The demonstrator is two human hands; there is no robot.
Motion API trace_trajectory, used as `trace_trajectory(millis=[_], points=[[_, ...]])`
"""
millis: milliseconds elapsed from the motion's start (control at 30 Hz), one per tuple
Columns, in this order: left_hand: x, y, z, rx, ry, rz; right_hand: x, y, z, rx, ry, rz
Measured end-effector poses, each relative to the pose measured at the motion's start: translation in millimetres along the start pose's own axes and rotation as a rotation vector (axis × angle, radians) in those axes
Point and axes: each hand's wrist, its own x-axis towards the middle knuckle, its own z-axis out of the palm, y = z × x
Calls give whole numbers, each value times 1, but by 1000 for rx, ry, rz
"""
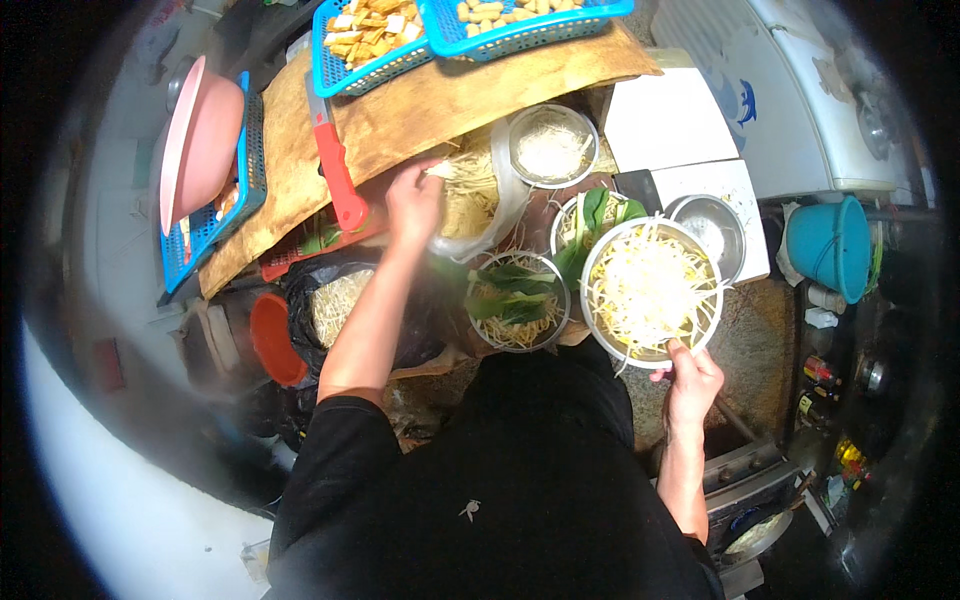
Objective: The person assembles multiple noodle bowls by hand, placing bean sprouts, noodles, and leafy greens into metal bowls. The person then moves the completed bowls to a nearby shelf.
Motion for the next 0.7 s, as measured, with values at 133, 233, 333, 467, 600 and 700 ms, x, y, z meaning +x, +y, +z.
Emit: trace_trajectory(millis=[133,233,333,467,600,700], points=[[4,-3,-6,-340,38,-173,-6,-2,24,-29,-21,21],[10,-8,-4,-883,152,-136,-9,-3,42,-63,-65,-44],[12,-12,-3,-593,38,-360,-11,-2,58,-68,-74,-6],[8,-15,3,-927,11,-254,-11,3,71,-98,-97,-25],[5,-22,-6,-948,56,-397,-11,8,74,-122,-110,-16],[4,-27,-12,-1006,7,-336,-10,8,78,-122,-109,-5]])
